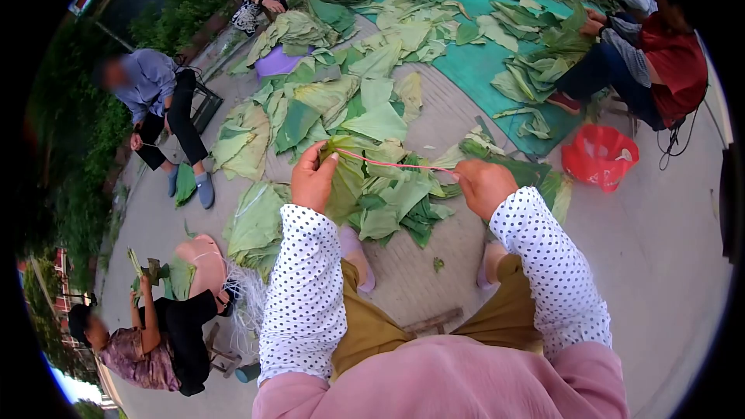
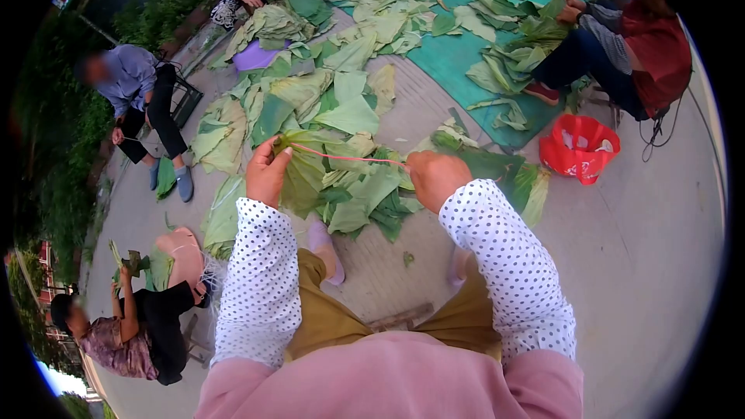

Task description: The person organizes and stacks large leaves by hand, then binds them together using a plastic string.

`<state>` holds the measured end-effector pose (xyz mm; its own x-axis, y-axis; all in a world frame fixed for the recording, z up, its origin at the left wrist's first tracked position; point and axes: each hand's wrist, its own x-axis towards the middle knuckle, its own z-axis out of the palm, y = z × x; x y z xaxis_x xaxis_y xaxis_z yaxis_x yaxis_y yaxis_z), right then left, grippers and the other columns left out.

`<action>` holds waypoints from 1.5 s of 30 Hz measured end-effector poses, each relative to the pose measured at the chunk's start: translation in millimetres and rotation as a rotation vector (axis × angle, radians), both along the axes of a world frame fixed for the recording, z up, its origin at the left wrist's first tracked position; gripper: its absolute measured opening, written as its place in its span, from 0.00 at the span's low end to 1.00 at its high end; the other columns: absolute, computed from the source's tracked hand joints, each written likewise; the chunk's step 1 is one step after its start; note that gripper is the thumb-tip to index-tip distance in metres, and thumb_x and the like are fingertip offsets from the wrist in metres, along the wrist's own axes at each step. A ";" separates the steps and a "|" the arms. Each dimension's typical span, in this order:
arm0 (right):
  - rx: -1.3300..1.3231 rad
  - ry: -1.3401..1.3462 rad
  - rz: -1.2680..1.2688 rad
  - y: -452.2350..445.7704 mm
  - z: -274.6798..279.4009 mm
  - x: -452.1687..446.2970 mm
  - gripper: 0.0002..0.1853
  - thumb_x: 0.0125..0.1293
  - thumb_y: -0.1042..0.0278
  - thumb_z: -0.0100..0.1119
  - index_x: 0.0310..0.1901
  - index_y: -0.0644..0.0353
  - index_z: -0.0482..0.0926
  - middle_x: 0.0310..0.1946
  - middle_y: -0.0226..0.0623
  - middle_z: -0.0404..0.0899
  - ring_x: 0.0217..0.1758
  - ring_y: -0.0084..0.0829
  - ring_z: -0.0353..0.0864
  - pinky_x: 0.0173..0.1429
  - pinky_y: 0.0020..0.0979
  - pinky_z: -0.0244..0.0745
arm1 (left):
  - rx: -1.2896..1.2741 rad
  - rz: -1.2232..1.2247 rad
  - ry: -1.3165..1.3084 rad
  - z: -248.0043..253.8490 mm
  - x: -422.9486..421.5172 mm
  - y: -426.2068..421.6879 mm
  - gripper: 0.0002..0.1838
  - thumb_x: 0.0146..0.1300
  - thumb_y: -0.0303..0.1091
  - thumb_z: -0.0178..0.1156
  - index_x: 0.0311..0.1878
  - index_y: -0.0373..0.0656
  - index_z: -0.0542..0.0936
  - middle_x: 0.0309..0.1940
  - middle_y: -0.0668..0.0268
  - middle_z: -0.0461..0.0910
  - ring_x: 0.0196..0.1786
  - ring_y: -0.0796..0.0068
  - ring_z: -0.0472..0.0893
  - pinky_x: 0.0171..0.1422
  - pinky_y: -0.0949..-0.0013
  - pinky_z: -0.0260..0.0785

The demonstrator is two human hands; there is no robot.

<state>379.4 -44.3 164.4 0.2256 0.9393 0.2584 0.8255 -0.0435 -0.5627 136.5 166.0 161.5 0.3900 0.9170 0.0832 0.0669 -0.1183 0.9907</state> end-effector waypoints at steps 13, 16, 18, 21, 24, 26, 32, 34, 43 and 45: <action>-0.196 -0.094 0.054 17.7 -5.5 -8.6 0.07 0.63 0.68 0.54 0.38 0.60 0.77 0.32 0.46 0.79 0.34 0.49 0.79 0.38 0.45 0.74 | -0.011 -0.382 0.089 -26.1 61.4 -80.5 0.18 0.63 0.27 0.59 0.56 0.36 0.75 0.45 0.65 0.80 0.48 0.79 0.77 0.54 0.75 0.68; -0.196 -0.060 0.041 20.3 -7.4 -13.6 0.08 0.63 0.66 0.54 0.39 0.60 0.78 0.36 0.45 0.81 0.39 0.47 0.81 0.43 0.43 0.75 | -0.045 -0.489 0.116 -24.0 75.3 -102.1 0.23 0.63 0.23 0.53 0.63 0.36 0.69 0.51 0.63 0.77 0.52 0.77 0.76 0.57 0.74 0.67; -0.212 -0.071 0.057 18.9 -13.3 -8.3 0.09 0.63 0.65 0.54 0.40 0.61 0.78 0.37 0.44 0.81 0.42 0.45 0.81 0.46 0.42 0.75 | -0.089 -0.526 0.120 -27.7 77.4 -104.2 0.27 0.63 0.22 0.51 0.66 0.34 0.64 0.56 0.60 0.73 0.56 0.74 0.74 0.60 0.73 0.66; -0.234 -0.120 0.037 14.2 -5.7 -4.1 0.14 0.62 0.63 0.57 0.45 0.61 0.77 0.40 0.43 0.79 0.46 0.45 0.78 0.50 0.42 0.73 | -0.182 -0.497 0.076 -17.3 81.7 -107.1 0.29 0.61 0.20 0.49 0.68 0.33 0.62 0.59 0.59 0.72 0.59 0.72 0.73 0.62 0.72 0.64; 0.013 -0.050 0.011 1.2 18.6 -7.2 0.25 0.58 0.62 0.62 0.56 0.62 0.71 0.52 0.43 0.72 0.56 0.46 0.70 0.58 0.44 0.68 | -0.141 -0.550 0.079 -18.8 85.6 -104.2 0.31 0.60 0.18 0.47 0.69 0.33 0.60 0.62 0.58 0.69 0.61 0.72 0.71 0.64 0.72 0.62; 0.065 0.005 0.057 4.0 6.6 -9.4 0.26 0.58 0.64 0.63 0.56 0.63 0.71 0.52 0.44 0.72 0.57 0.46 0.70 0.59 0.43 0.68 | -0.201 -0.591 0.090 -16.4 86.4 -106.2 0.33 0.58 0.16 0.44 0.70 0.32 0.59 0.66 0.57 0.65 0.64 0.72 0.68 0.67 0.72 0.59; -0.035 0.094 0.168 5.4 -0.4 -6.5 0.26 0.54 0.74 0.58 0.57 0.65 0.69 0.55 0.46 0.71 0.59 0.47 0.70 0.61 0.40 0.69 | -0.213 -0.696 0.070 -17.3 83.0 -108.4 0.34 0.55 0.16 0.44 0.70 0.32 0.59 0.66 0.56 0.65 0.68 0.68 0.66 0.67 0.69 0.62; 0.014 0.118 0.183 1.5 -3.2 -5.7 0.27 0.52 0.76 0.56 0.57 0.65 0.69 0.55 0.47 0.70 0.59 0.47 0.70 0.61 0.40 0.69 | -0.169 -0.709 0.087 -17.9 82.2 -106.8 0.34 0.56 0.16 0.44 0.70 0.33 0.60 0.66 0.56 0.66 0.69 0.67 0.66 0.66 0.68 0.63; -0.254 -0.024 0.027 -12.2 -50.5 44.9 0.30 0.49 0.82 0.54 0.59 0.59 0.71 0.58 0.44 0.69 0.61 0.47 0.68 0.63 0.40 0.68 | -0.131 -0.647 0.043 0.7 80.9 -107.3 0.32 0.56 0.15 0.43 0.67 0.41 0.67 0.65 0.61 0.69 0.70 0.66 0.66 0.64 0.64 0.65; -0.394 -0.091 0.014 -12.9 -79.3 74.9 0.31 0.48 0.82 0.55 0.59 0.58 0.72 0.59 0.41 0.69 0.61 0.47 0.68 0.63 0.40 0.68 | -0.257 -0.656 0.002 3.8 79.8 -106.5 0.33 0.54 0.15 0.44 0.66 0.40 0.68 0.64 0.61 0.70 0.70 0.65 0.66 0.64 0.63 0.66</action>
<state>454.4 -57.2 85.1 0.2053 0.9732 -0.1032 0.8733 -0.2298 -0.4295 216.3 59.5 165.3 0.8694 0.4825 -0.1061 0.0640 0.1030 0.9926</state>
